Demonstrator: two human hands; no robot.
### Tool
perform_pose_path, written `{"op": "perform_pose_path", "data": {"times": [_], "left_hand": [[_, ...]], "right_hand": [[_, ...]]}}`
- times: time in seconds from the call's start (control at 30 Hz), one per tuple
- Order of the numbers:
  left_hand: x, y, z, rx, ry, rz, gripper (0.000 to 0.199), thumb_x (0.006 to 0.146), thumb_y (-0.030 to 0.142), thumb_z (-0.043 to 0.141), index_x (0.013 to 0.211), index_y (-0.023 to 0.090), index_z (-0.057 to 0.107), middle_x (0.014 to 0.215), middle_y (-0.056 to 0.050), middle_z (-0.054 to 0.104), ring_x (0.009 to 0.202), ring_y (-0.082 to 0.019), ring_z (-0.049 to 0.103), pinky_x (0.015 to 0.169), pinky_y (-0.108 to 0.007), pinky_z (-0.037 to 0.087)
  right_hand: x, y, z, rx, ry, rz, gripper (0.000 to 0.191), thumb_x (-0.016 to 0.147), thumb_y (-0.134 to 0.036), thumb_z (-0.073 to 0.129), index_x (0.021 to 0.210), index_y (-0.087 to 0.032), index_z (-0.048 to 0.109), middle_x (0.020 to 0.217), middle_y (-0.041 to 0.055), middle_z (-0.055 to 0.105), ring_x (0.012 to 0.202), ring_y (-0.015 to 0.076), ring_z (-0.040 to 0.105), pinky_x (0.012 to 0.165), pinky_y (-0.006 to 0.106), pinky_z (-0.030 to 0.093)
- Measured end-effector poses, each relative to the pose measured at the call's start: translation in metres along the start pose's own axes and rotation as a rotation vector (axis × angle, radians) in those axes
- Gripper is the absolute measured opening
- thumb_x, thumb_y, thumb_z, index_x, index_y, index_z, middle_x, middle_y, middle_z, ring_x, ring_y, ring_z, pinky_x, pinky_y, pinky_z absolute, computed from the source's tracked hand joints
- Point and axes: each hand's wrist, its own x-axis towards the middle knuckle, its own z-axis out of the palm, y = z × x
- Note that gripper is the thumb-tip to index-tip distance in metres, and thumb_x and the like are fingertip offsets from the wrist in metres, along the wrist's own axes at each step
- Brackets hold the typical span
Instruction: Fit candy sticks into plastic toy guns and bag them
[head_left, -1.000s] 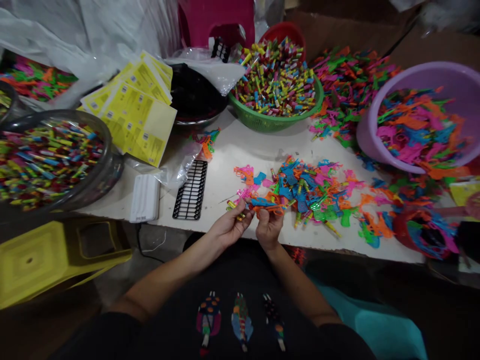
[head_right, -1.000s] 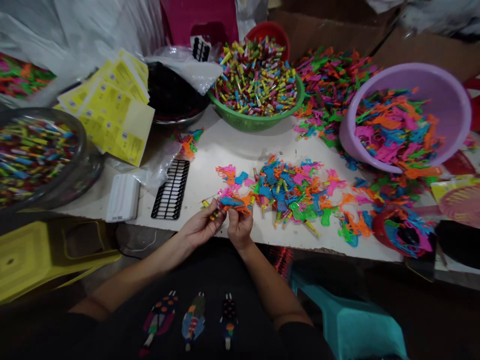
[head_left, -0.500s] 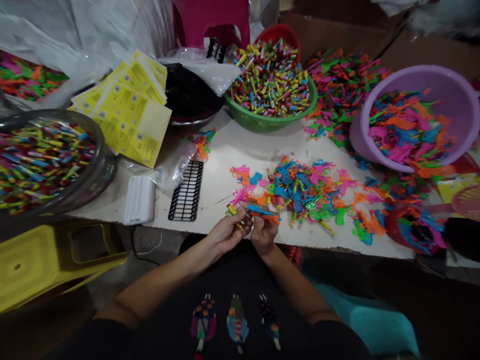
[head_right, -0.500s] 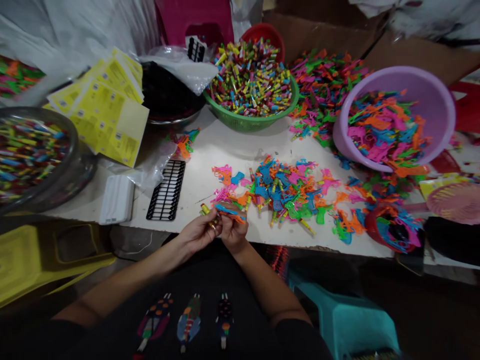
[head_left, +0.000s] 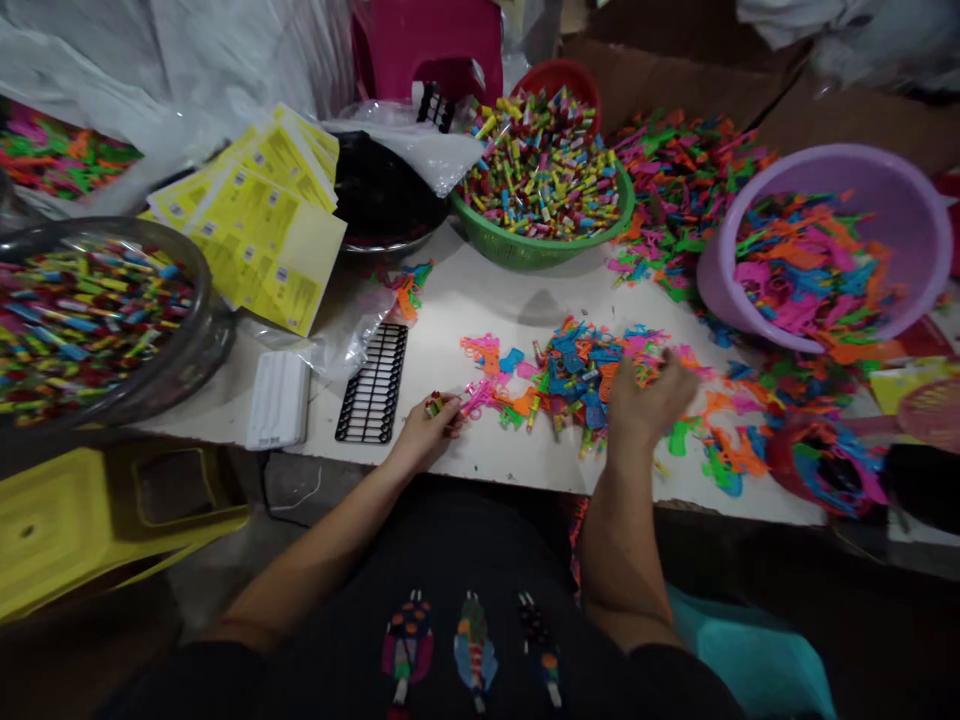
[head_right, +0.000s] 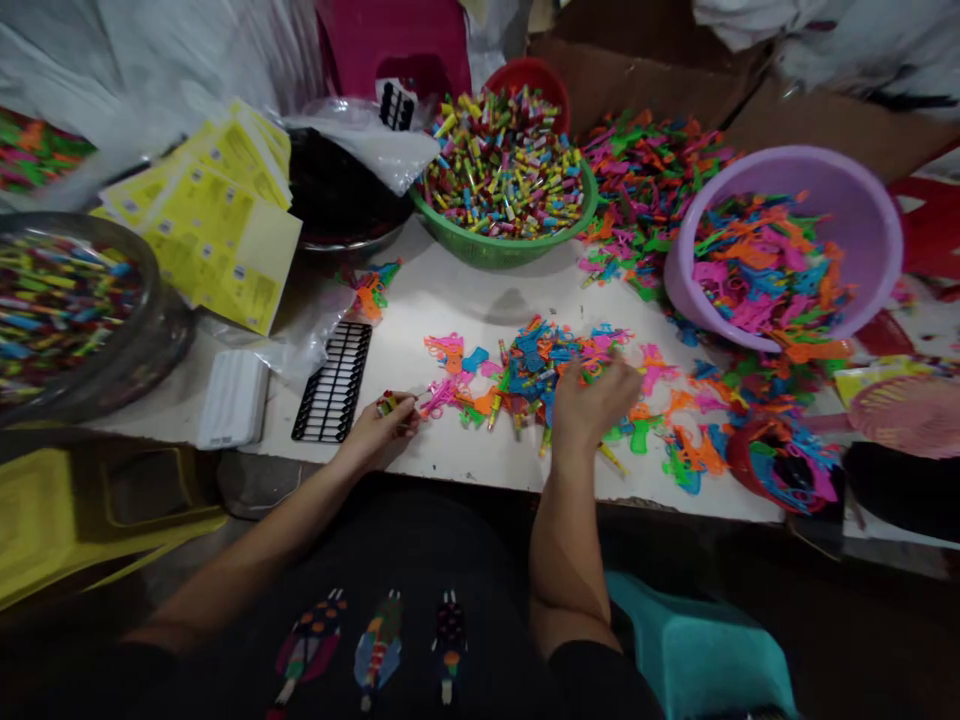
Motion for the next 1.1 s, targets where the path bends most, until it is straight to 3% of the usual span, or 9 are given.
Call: {"op": "perform_pose_path", "data": {"times": [0.17, 0.33, 0.47, 0.57, 0.73, 0.8, 0.93, 1.03, 1.1], "left_hand": [[0.003, -0.001, 0.008, 0.099, -0.010, 0.090, 0.042, 0.068, 0.047, 0.061, 0.091, 0.015, 0.046, 0.061, 0.003, 0.056, 0.043, -0.007, 0.051, 0.036, -0.016, 0.036], [0.002, 0.005, 0.002, 0.140, -0.029, 0.096, 0.040, 0.070, 0.048, 0.057, 0.091, 0.016, 0.044, 0.064, 0.001, 0.059, 0.047, -0.009, 0.055, 0.036, -0.016, 0.038], [0.007, 0.008, -0.012, 0.038, 0.058, 0.135, 0.039, 0.069, 0.046, 0.060, 0.089, 0.015, 0.047, 0.088, -0.005, 0.059, 0.066, -0.011, 0.061, 0.046, -0.019, 0.047], [0.010, 0.014, -0.014, -0.058, 0.064, 0.196, 0.037, 0.068, 0.044, 0.062, 0.091, 0.017, 0.050, 0.109, -0.006, 0.053, 0.073, -0.011, 0.062, 0.049, -0.019, 0.049], [0.007, 0.029, -0.002, -0.162, -0.088, 0.220, 0.034, 0.069, 0.040, 0.063, 0.093, 0.018, 0.053, 0.100, -0.003, 0.056, 0.070, -0.011, 0.062, 0.050, -0.018, 0.048], [0.004, 0.031, 0.004, -0.151, -0.085, 0.247, 0.032, 0.070, 0.039, 0.063, 0.092, 0.016, 0.055, 0.093, -0.003, 0.059, 0.066, -0.010, 0.061, 0.049, -0.018, 0.047], [-0.008, 0.030, 0.014, -0.071, -0.060, 0.231, 0.038, 0.071, 0.039, 0.061, 0.097, 0.012, 0.056, 0.081, -0.005, 0.062, 0.063, -0.012, 0.061, 0.050, -0.019, 0.047], [-0.018, 0.031, 0.017, -0.007, -0.078, 0.235, 0.043, 0.072, 0.039, 0.061, 0.104, 0.012, 0.055, 0.086, -0.007, 0.063, 0.067, -0.014, 0.062, 0.052, -0.021, 0.048], [-0.022, 0.033, 0.016, 0.019, -0.049, 0.286, 0.042, 0.072, 0.038, 0.060, 0.105, 0.012, 0.055, 0.091, -0.008, 0.063, 0.066, -0.013, 0.062, 0.050, -0.020, 0.047]], "right_hand": [[-0.028, -0.068, 0.042, 0.097, -0.433, -0.346, 0.041, 0.083, -0.039, 0.041, 0.110, -0.013, 0.056, 0.105, 0.0133, 0.058, 0.098, 0.0241, 0.049, 0.086, 0.036, 0.036], [-0.020, -0.100, 0.077, -0.057, -0.569, -0.279, 0.039, 0.081, -0.040, 0.044, 0.096, -0.010, 0.063, 0.098, 0.0157, 0.061, 0.095, 0.0281, 0.049, 0.083, 0.039, 0.034], [-0.014, -0.095, 0.077, 0.039, -0.507, -0.294, 0.026, 0.079, -0.030, 0.046, 0.085, -0.012, 0.063, 0.088, 0.0128, 0.064, 0.089, 0.0252, 0.051, 0.082, 0.037, 0.034], [-0.021, -0.093, 0.061, 0.324, -0.466, -0.223, 0.022, 0.079, -0.032, 0.047, 0.081, -0.015, 0.061, 0.081, 0.0073, 0.063, 0.080, 0.0193, 0.053, 0.077, 0.032, 0.038], [-0.040, -0.095, 0.029, 0.738, -0.666, -0.145, 0.027, 0.079, -0.042, 0.047, 0.075, -0.017, 0.058, 0.064, -0.0009, 0.057, 0.057, 0.0115, 0.051, 0.055, 0.023, 0.040], [-0.046, -0.095, 0.025, 0.711, -0.619, -0.122, 0.028, 0.077, -0.042, 0.049, 0.084, -0.017, 0.058, 0.071, 0.0014, 0.060, 0.060, 0.0126, 0.053, 0.057, 0.024, 0.043], [-0.054, -0.095, 0.033, 0.502, -0.348, -0.139, 0.040, 0.074, -0.039, 0.051, 0.106, -0.015, 0.053, 0.099, 0.0124, 0.061, 0.085, 0.0212, 0.057, 0.077, 0.035, 0.045], [-0.052, -0.092, 0.041, 0.448, -0.378, -0.055, 0.029, 0.075, -0.035, 0.046, 0.091, -0.014, 0.058, 0.082, 0.0118, 0.063, 0.076, 0.0221, 0.058, 0.073, 0.036, 0.045], [-0.048, -0.091, 0.039, 0.567, -0.434, 0.082, 0.025, 0.078, -0.036, 0.041, 0.075, -0.017, 0.056, 0.064, 0.0059, 0.060, 0.062, 0.0179, 0.056, 0.063, 0.032, 0.045]]}}
